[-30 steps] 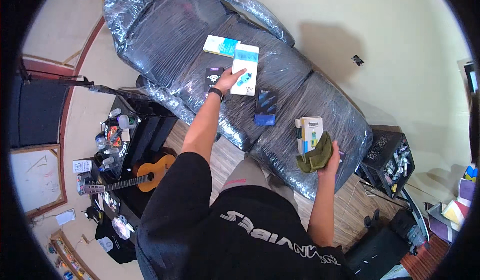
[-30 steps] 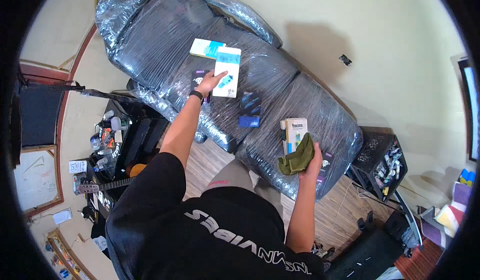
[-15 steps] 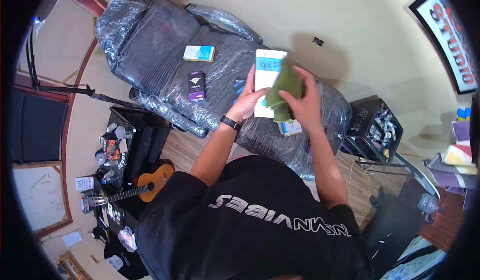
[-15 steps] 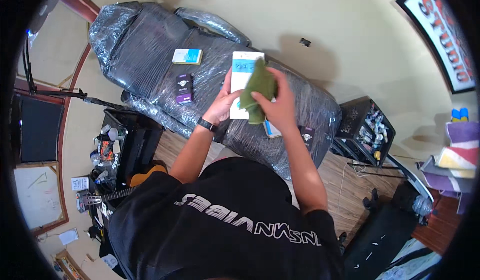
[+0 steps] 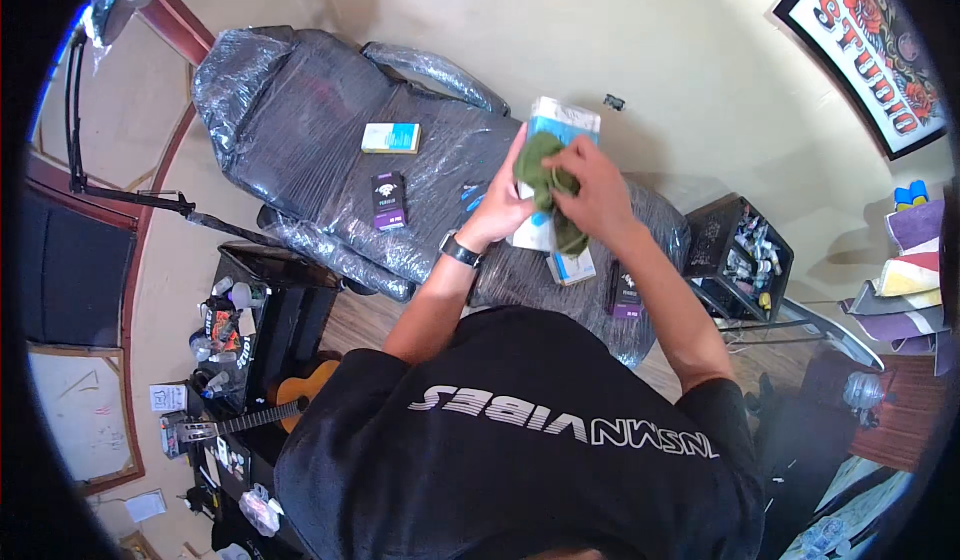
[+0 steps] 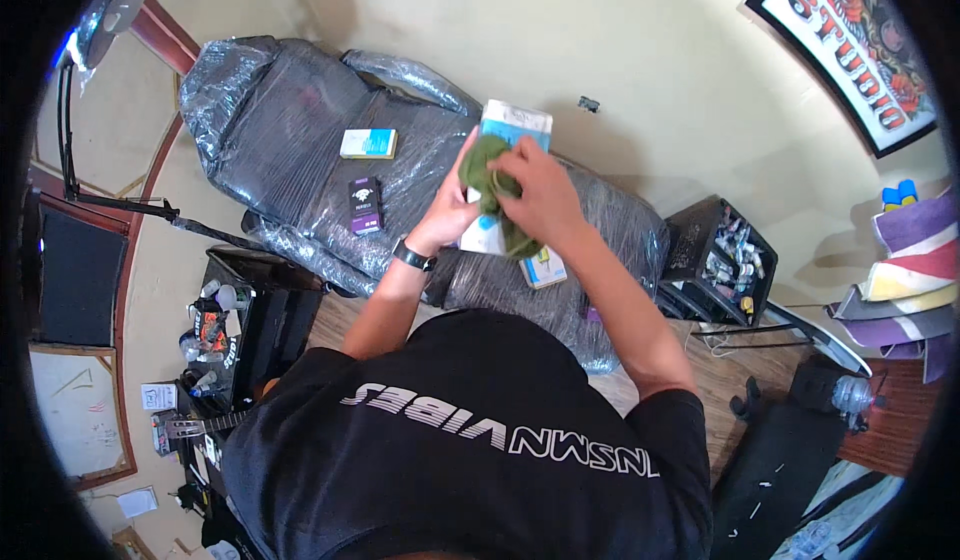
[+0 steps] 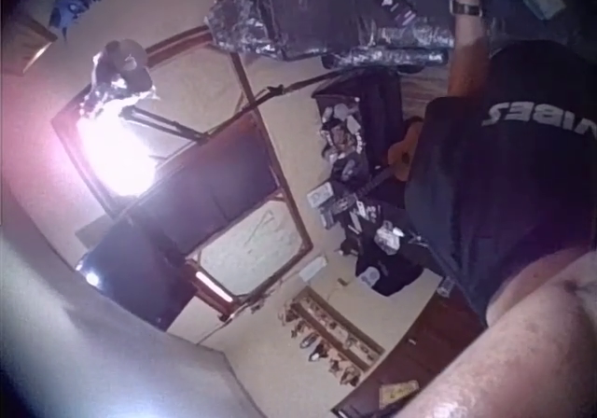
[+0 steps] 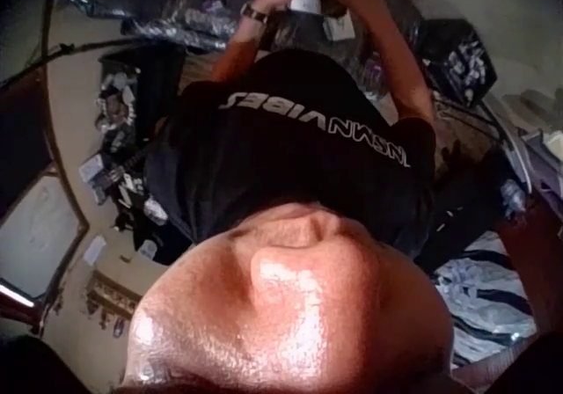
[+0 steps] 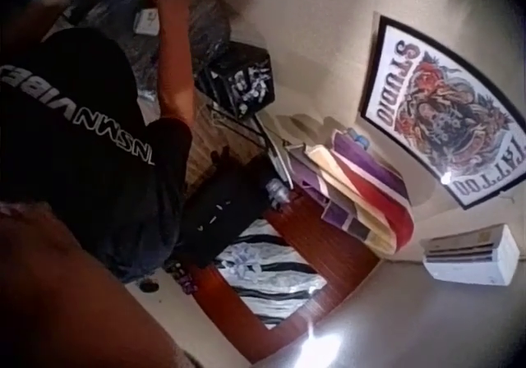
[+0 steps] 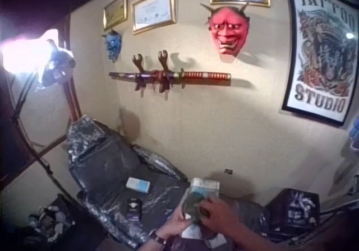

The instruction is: Wiping down various product boxes with a green cloth.

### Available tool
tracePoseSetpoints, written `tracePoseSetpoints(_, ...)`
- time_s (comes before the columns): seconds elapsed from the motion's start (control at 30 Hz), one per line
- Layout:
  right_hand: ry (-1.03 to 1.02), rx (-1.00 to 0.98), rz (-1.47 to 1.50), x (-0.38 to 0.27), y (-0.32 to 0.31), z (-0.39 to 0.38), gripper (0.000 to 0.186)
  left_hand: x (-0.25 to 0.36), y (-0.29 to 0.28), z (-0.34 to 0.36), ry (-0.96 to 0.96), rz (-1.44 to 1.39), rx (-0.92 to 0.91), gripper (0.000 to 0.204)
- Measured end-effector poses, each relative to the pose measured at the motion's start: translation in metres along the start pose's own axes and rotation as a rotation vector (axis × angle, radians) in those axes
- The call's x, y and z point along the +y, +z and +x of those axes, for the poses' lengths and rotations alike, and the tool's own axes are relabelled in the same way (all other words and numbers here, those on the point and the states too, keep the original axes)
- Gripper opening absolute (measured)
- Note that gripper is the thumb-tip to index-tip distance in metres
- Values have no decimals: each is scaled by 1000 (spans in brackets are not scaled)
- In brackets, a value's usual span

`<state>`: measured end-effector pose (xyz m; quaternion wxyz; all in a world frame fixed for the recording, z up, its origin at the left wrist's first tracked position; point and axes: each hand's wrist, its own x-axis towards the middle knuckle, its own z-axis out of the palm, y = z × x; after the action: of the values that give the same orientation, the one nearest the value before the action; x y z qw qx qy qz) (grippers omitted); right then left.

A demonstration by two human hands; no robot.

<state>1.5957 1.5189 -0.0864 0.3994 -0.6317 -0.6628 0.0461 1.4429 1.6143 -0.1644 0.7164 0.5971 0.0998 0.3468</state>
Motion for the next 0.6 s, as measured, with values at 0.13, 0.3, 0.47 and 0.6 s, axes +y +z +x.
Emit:
tracePoseSetpoints(0.13, 1, -149, 16, 16, -20, -5, 35, 4, 8, -10, -1, 138, -67, 103)
tracePoseSetpoints(0.3, 159, 9, -70, 27, -32, 3, 36, 17, 24, -8, -115, 2, -87, 105)
tracePoseSetpoints(0.47, 95, -150, 129, -1, -19, -17, 33, 14, 15, 0, -66, 61, -109, 108)
tracePoseSetpoints(0.6, 105, -89, -34, 27, -37, -1, 31, 18, 23, -3, -114, 12, -139, 105)
